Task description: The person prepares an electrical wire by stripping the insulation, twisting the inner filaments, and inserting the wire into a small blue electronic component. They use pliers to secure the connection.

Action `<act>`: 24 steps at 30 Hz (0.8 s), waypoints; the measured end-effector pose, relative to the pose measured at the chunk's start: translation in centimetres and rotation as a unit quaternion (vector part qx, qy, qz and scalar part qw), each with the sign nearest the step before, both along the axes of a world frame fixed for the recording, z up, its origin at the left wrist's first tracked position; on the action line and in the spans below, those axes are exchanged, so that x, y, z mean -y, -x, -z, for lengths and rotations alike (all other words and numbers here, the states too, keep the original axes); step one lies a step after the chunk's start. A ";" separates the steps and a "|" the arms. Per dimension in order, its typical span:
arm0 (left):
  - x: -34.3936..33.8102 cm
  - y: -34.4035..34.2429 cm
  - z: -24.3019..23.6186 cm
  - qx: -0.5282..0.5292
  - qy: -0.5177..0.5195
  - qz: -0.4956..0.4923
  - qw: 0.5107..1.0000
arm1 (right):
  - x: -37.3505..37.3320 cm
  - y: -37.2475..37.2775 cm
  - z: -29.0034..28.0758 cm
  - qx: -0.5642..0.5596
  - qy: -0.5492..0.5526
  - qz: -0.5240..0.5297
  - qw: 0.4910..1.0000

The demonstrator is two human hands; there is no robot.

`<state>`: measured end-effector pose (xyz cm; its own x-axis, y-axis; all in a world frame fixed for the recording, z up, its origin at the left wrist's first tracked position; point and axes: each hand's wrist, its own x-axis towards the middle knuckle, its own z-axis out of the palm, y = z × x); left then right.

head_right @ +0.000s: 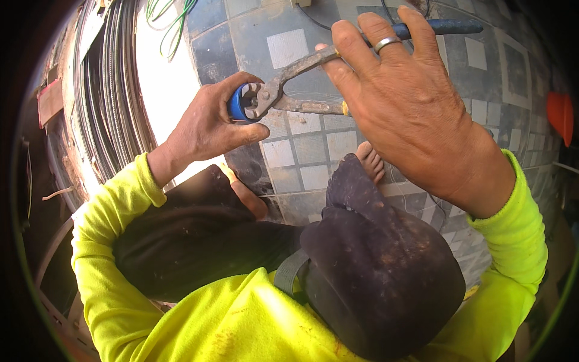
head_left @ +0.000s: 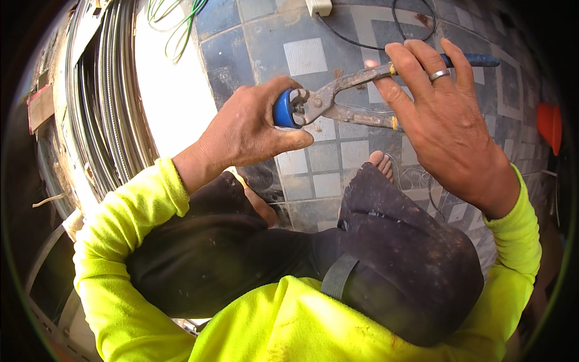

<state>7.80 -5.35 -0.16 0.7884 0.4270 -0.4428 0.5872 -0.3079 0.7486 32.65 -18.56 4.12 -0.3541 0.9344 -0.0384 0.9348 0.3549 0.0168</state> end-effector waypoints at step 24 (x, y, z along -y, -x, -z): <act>-1.0 0.7 1.2 0.020 0.031 -0.031 0.999 | -1.4 -0.2 0.1 0.026 -0.056 -0.061 0.996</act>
